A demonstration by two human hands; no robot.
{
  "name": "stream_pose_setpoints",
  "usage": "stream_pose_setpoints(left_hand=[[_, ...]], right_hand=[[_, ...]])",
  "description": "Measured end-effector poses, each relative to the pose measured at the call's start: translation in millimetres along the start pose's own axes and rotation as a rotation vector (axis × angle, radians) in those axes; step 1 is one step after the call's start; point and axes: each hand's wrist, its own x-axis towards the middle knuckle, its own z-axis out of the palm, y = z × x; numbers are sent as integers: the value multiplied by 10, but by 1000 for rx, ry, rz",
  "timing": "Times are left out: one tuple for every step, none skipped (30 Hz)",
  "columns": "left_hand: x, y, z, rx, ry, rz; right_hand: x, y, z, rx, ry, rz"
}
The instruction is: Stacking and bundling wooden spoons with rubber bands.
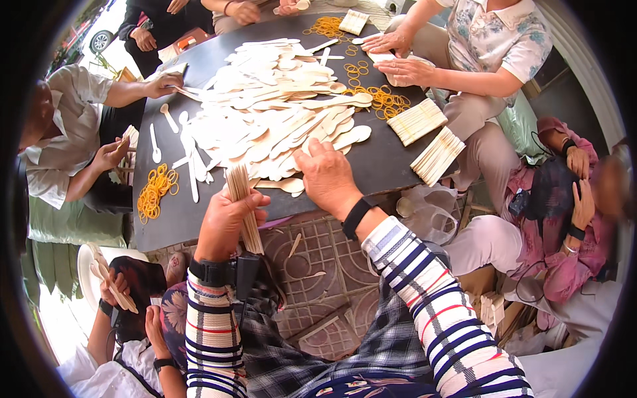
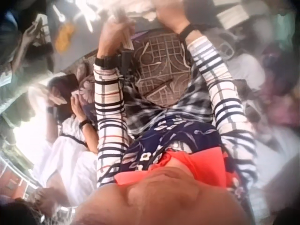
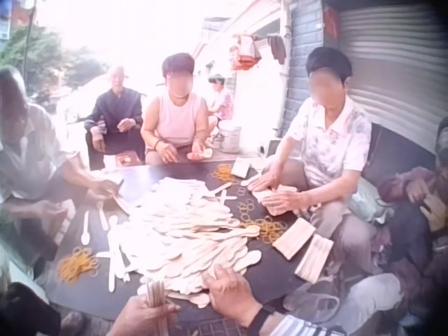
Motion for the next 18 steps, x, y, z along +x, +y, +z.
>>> stream_pose_setpoints(left_hand=[[14, -32, 33, -19, -36, -42], [14, -57, 58, -2, -31, -66], [25, -75, 67, 1, -33, -69], [36, -93, 77, 16, -28, -71], [37, -104, 89, 27, -20, -73], [40, -109, 103, 26, -20, -77], [46, -104, 119, 21, -4, -81], [63, -93, 151, 18, 8, -84], [80, -92, 174, 18, 4, -86], [94, -92, 191, 6, 16, -81], [103, -92, 192, -5, 32, -75], [110, -89, 196, -3, 34, -77], [115, -84, 199, -2, 38, -70], [126, -89, 209, -3, 40, -65], [138, -85, 213, -3, 40, -69], [150, -77, 214, 7, 38, -59], [156, -73, 214, 19, 38, -49], [163, -88, 221, -2, 62, -48]], right_hand=[[-27, -29, 12, -3, 3, 8], [-50, -106, -7, 50, 40, 1], [-59, -145, -44, 102, 78, -7], [-60, -128, -111, 112, 8, -11], [-75, -93, -175, 112, 5, -9], [-94, -51, -231, 128, -59, -45], [-109, -31, -258, 146, -123, -82], [-140, -44, -274, 118, -83, -90], [-194, -41, -259, 116, -85, -86], [-261, -31, -222, 68, -109, -103], [-306, -49, -206, 23, -132, -123], [-365, -62, -216, 27, -134, -138], [-413, -68, -234, 31, -135, -137], [-460, -65, -261, 44, -128, -145], [-496, -62, -290, 58, -122, -152], [-519, -58, -327, 58, -151, -155], [-553, -64, -330, 62, -152, -151], [-588, -72, -330, 64, -137, -165]])
